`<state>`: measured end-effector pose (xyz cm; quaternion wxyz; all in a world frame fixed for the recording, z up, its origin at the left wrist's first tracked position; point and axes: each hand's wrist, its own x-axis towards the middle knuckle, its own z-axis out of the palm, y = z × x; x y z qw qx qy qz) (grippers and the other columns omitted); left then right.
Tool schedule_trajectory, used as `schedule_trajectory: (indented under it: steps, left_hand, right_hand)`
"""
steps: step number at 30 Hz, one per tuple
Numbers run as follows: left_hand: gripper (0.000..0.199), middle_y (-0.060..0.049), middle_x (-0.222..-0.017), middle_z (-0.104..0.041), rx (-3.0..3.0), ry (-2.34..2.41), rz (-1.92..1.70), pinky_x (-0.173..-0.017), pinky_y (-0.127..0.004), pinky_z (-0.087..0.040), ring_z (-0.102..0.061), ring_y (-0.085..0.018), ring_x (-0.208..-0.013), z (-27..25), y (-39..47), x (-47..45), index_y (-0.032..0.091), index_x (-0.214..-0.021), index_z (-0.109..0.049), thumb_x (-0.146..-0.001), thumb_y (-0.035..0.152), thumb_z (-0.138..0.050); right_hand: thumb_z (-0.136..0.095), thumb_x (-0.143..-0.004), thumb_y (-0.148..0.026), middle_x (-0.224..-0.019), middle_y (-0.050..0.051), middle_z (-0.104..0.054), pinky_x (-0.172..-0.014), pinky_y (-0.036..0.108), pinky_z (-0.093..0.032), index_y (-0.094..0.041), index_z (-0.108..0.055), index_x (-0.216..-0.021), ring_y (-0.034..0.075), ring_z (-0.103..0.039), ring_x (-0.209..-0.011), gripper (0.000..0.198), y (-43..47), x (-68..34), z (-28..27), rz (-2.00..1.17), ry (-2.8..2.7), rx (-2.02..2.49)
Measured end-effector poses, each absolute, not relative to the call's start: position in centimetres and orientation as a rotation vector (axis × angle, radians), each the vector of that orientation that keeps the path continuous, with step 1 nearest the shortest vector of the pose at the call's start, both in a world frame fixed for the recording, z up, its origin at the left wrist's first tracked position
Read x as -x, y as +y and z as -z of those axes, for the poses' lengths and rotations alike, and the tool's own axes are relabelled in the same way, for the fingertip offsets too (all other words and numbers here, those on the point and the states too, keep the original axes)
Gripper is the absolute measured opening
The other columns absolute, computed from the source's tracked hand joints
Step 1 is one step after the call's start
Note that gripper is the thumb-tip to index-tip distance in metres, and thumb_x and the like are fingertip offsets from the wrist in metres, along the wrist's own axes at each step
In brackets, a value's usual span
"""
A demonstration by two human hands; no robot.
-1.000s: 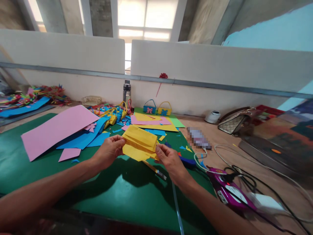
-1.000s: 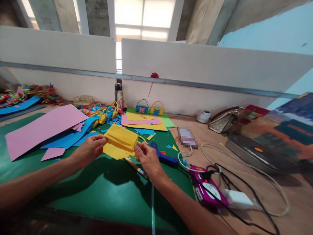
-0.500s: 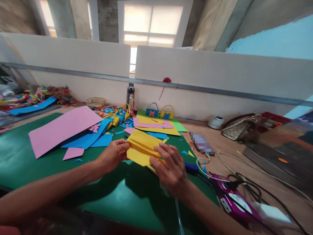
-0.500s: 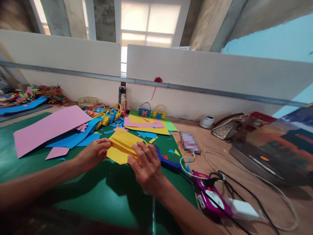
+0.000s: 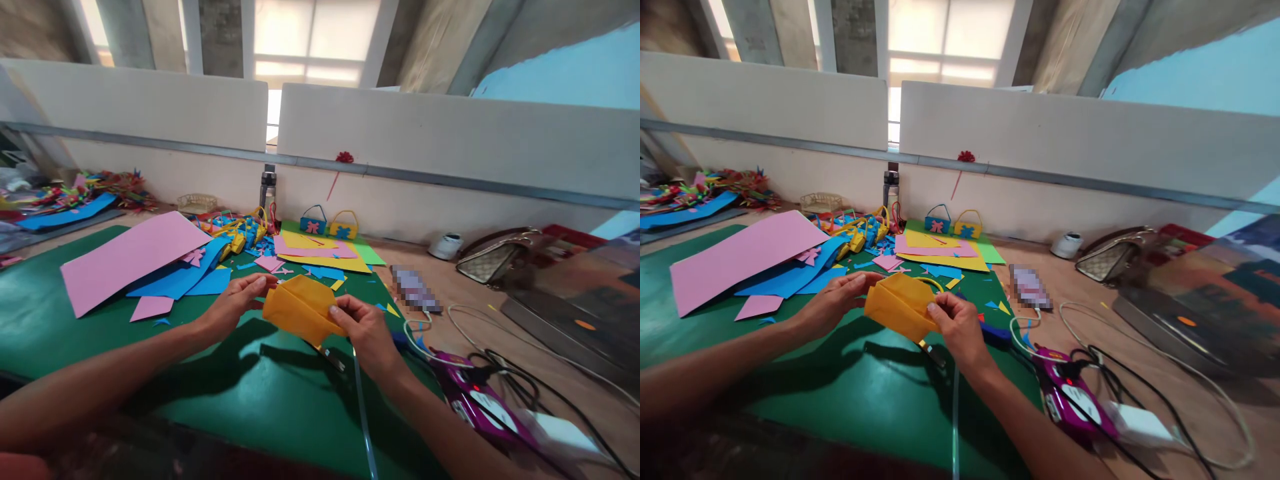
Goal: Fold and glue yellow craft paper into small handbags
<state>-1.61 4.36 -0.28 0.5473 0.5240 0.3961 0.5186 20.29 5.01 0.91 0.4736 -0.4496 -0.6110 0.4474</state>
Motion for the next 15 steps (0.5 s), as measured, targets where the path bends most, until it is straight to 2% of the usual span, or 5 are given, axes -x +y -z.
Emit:
schedule_trajectory:
  steps: [4,8,11,15]
  left_hand:
    - [0.039,-0.006,-0.097,-0.064,-1.337,0.882,-1.163,-0.075,-0.028,-0.045,-0.059,-0.018,-0.087,0.36,3.92,1.44,0.017,-0.104,-0.058,-0.072,0.04,-0.062]
    - [0.047,-0.002,-0.078,-0.065,-1.353,0.951,-1.112,-0.064,-0.023,-0.045,-0.059,-0.014,-0.071,0.16,3.64,1.31,0.015,-0.109,-0.054,-0.067,0.031,-0.068]
    - [0.043,0.002,-0.067,-0.061,-1.269,1.062,-1.136,-0.057,-0.02,-0.043,-0.057,-0.011,-0.062,0.0,3.75,1.28,0.013,-0.103,-0.056,-0.065,0.028,-0.069]
    - [0.045,0.001,-0.07,-0.062,-1.113,1.076,-1.141,-0.057,-0.02,-0.045,-0.059,-0.011,-0.062,-0.01,4.07,1.29,0.014,-0.104,-0.055,-0.063,0.026,-0.07]
  right_hand:
    - [-0.066,-0.06,-0.03,-0.058,-0.003,-0.057,-0.049,0.018,-0.039,-0.015,-0.057,-0.06,0.008,-0.049,-0.052,0.017,5.05,-20.05,-0.77,-1.3,-1.408,1.156]
    - [-0.066,-0.061,-0.036,-0.057,-0.002,-0.057,-0.044,0.019,-0.041,-0.016,-0.057,-0.062,0.009,-0.051,-0.049,0.022,4.89,-19.9,-0.77,-1.45,-1.344,1.205]
    - [-0.06,-0.068,-0.046,-0.074,0.003,-0.064,-0.047,0.022,-0.047,-0.017,-0.061,-0.078,0.014,-0.059,-0.061,0.031,4.75,-19.97,-0.89,-1.47,-1.329,1.166]
    - [-0.055,-0.073,-0.055,-0.096,0.007,-0.064,-0.055,0.027,-0.051,-0.02,-0.055,-0.108,0.017,-0.063,-0.072,0.05,4.86,-20.21,-0.87,-1.415,-1.275,1.14]
